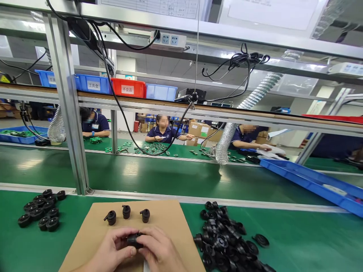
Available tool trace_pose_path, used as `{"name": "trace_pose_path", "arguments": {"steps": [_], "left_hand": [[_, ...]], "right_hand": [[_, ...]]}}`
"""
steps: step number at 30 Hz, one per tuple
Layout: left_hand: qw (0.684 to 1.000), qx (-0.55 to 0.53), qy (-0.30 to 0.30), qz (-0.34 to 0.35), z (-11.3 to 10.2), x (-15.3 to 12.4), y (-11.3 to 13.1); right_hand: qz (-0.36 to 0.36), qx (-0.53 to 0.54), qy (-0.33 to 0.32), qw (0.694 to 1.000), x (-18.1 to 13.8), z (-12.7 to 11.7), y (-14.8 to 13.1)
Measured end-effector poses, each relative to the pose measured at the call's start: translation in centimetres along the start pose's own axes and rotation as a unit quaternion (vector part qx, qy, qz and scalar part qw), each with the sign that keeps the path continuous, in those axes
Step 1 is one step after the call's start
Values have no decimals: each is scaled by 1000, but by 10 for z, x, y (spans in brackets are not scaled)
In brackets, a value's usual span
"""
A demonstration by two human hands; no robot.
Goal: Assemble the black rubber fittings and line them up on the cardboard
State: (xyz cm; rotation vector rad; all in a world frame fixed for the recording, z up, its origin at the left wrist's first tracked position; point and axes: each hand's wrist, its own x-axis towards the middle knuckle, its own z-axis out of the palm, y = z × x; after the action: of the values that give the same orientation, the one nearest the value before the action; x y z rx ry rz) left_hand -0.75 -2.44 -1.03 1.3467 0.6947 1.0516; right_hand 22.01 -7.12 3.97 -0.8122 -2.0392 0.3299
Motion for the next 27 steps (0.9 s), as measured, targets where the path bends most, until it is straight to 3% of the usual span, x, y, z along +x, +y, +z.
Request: {"name": "trace_pose_path", "arguments": {"steps": [3,5,10,13,18,23,27], "left_hand": [[1000,-3,-14,1,2,0,6],[1000,3,-8,21,3,0,8],[993,80,10,83,3,0,11],[985,136,15,110,1,-1,9],[990,103,12,92,0,0,2],[994,57,-7,97,4,2,4],[993,63,-13,99,5,2,8]], "right_hand": [[-45,-19,-10,999,2,-3,-1],[-25,8,-11,1000,1,-4,-3],[165,69,30,983,-3,1,-7],[218,83,39,972,-7,9,1],[222,119,78,964,-14,19,16],[213,149,55,964,-4,12,0],[179,110,47,976,1,4,-7]]}}
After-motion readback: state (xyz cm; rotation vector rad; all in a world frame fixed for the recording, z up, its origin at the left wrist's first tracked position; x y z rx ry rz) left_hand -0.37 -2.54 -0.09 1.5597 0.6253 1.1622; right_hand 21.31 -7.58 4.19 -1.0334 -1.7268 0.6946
